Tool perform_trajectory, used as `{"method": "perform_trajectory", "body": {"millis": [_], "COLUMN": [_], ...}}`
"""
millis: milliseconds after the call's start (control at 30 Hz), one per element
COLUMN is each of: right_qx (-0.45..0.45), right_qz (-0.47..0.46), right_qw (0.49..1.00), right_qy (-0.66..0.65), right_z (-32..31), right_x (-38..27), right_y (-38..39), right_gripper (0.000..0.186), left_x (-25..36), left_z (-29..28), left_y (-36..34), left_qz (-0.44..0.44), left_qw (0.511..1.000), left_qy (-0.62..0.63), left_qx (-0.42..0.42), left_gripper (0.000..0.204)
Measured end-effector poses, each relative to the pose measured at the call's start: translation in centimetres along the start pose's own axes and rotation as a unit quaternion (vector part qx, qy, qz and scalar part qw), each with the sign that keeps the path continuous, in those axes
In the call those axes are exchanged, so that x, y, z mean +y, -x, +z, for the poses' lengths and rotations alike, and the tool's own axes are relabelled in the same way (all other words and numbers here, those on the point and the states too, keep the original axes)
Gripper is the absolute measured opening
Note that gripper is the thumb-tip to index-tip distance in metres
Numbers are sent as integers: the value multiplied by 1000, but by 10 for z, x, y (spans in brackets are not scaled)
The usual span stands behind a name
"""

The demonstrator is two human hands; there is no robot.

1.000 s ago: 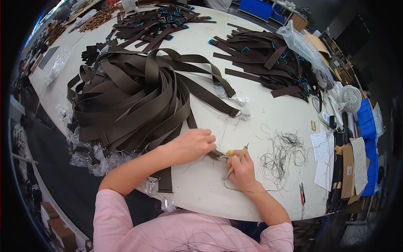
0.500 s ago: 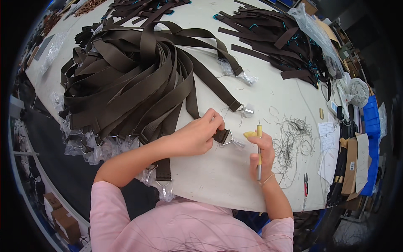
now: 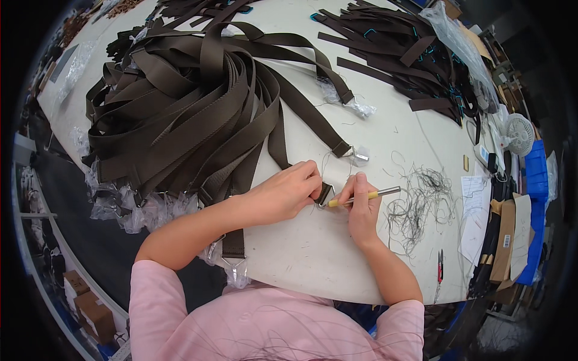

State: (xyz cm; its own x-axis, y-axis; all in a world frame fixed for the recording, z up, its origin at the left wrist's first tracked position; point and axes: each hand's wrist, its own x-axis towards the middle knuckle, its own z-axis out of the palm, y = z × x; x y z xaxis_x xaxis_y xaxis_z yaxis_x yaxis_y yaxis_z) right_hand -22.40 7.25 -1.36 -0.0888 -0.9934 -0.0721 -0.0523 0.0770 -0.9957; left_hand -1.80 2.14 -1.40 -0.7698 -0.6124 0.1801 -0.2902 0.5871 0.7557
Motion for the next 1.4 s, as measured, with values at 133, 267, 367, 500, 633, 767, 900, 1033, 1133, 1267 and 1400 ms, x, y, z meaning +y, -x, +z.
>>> {"method": "perform_trajectory", "body": {"millis": [133, 267, 367, 500, 633, 767, 900, 1033, 1133, 1267, 1400], "right_qx": [5, 10, 29, 63, 56, 38, 36, 3, -12, -5, -6], "right_qz": [-16, -25, -12, 14, 26, 3, 9, 13, 15, 13, 16], "right_qw": [1000, 1000, 999, 994, 996, 999, 999, 1000, 999, 999, 999], "right_qy": [9, 10, -37, -87, -69, -26, -25, 22, 39, 48, 35], "right_z": [2, 0, 3, 4, -3, 0, 1, 2, 1, 3, 5], "right_x": [3, 6, 3, -3, 6, 6, 7, -5, -3, -3, -3], "right_y": [0, 0, -2, -7, -11, -7, -8, -10, -12, -11, -11], "right_gripper": [60, 59, 59, 59, 60, 60, 60, 59, 58, 57, 54], "left_x": [0, -1, 0, -2, 9, 15, 7, -3, -6, -6, -6], "left_z": [0, 2, -3, -18, -25, -16, -6, 3, 5, 5, 3], "left_y": [1, 0, 0, 7, 2, 1, 0, 1, 2, 1, 1], "left_qz": [-6, -1, 17, 41, -96, -80, -10, 32, 40, 54, 61], "left_qw": [1000, 1000, 996, 998, 992, 997, 999, 997, 995, 992, 990], "left_qy": [-8, -23, -84, 34, 49, 18, -33, -69, -89, -109, -124], "left_qx": [12, 19, -10, -26, -57, 13, 11, 9, 15, 24, 20], "left_gripper": [19, 16, 13, 17, 17, 18, 22, 25, 17, 16, 20]}}
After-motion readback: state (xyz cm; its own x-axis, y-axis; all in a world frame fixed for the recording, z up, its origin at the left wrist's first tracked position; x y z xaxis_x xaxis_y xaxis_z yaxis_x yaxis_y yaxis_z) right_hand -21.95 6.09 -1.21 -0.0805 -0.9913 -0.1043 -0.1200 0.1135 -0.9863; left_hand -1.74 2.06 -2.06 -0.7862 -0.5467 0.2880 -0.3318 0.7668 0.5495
